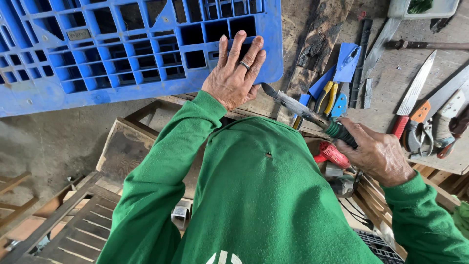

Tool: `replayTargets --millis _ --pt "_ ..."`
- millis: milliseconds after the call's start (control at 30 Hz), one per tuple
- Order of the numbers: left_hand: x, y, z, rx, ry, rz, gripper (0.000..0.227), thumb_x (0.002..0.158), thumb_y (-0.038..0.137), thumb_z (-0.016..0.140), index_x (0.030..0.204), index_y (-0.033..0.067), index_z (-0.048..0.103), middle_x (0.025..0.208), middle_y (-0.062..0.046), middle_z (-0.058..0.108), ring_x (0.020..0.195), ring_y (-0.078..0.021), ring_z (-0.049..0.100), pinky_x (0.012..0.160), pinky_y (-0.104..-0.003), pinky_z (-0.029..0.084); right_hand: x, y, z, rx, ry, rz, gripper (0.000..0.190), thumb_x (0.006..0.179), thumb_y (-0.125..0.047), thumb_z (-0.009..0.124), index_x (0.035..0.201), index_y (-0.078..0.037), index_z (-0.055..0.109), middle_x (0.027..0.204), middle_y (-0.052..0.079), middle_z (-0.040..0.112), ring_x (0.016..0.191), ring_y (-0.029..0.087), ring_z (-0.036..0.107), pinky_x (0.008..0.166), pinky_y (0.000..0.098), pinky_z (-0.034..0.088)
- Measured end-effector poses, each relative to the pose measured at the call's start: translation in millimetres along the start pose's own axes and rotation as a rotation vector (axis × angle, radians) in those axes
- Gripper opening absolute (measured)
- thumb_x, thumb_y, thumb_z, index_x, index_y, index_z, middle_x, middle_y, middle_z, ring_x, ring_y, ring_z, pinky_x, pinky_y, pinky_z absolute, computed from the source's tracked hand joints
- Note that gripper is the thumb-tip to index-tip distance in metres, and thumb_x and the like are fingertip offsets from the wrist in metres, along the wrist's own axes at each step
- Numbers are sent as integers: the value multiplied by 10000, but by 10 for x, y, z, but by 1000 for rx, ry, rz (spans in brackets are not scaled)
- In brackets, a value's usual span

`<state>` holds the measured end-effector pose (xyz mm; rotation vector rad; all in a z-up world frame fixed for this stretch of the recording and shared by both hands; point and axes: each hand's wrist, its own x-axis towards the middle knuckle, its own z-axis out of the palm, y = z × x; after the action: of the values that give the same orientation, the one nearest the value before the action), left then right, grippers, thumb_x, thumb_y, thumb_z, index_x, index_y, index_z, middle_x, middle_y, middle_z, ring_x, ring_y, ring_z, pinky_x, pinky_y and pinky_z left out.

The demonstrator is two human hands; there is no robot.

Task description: The person uses a soldering iron to melt and smooth the edges of a blue plastic crate. They repeatedly apply heat to specific areas, wipe away excess plastic with a cloth, and reposition the crate to access different sections.

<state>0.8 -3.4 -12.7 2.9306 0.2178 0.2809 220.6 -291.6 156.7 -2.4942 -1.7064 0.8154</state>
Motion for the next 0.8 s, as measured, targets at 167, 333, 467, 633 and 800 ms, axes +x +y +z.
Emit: replayTargets --millis 167,333,467,633,800 --pt "35 1 -56 -16 5 2 792 1032 463 689 1612 -4 420 1737 -180 155 1565 -507 111 1235 -759 165 -81 -121 89 39 106 -12 538 860 -286 726 1355 -106 620 1057 129 753 806 334 737 632 430 584" --pt "25 20 -80 -20 -9 14 826 986 431 696 1624 2 395 1716 -201 171 1546 -517 114 1212 -774 187 -251 -279 309 16 141 116 521 886 -292 739 1359 -101 628 1053 158 752 757 362 725 641 454 590" --pt "23 -14 -60 -35 0 14 827 983 429 692 1622 1 390 1714 -205 176 1542 -520 114 1203 -780 207 -345 -411 528 122 178 169 539 880 -283 738 1370 -84 632 1033 198 748 738 354 737 630 444 604" --pt "-17 -34 31 -20 19 24 801 1019 417 671 1638 -5 386 1726 -207 170 1548 -527 110 1209 -775 198 -485 -510 657 191 164 270 570 863 -274 761 1365 -40 629 968 210 738 774 350 741 661 431 591" --pt "-38 -51 96 -15 44 31 815 1026 425 677 1650 -7 379 1732 -215 163 1550 -534 116 1209 -777 197 -512 -563 640 201 185 241 514 892 -248 744 1340 -23 632 969 206 733 778 345 736 662 420 580"
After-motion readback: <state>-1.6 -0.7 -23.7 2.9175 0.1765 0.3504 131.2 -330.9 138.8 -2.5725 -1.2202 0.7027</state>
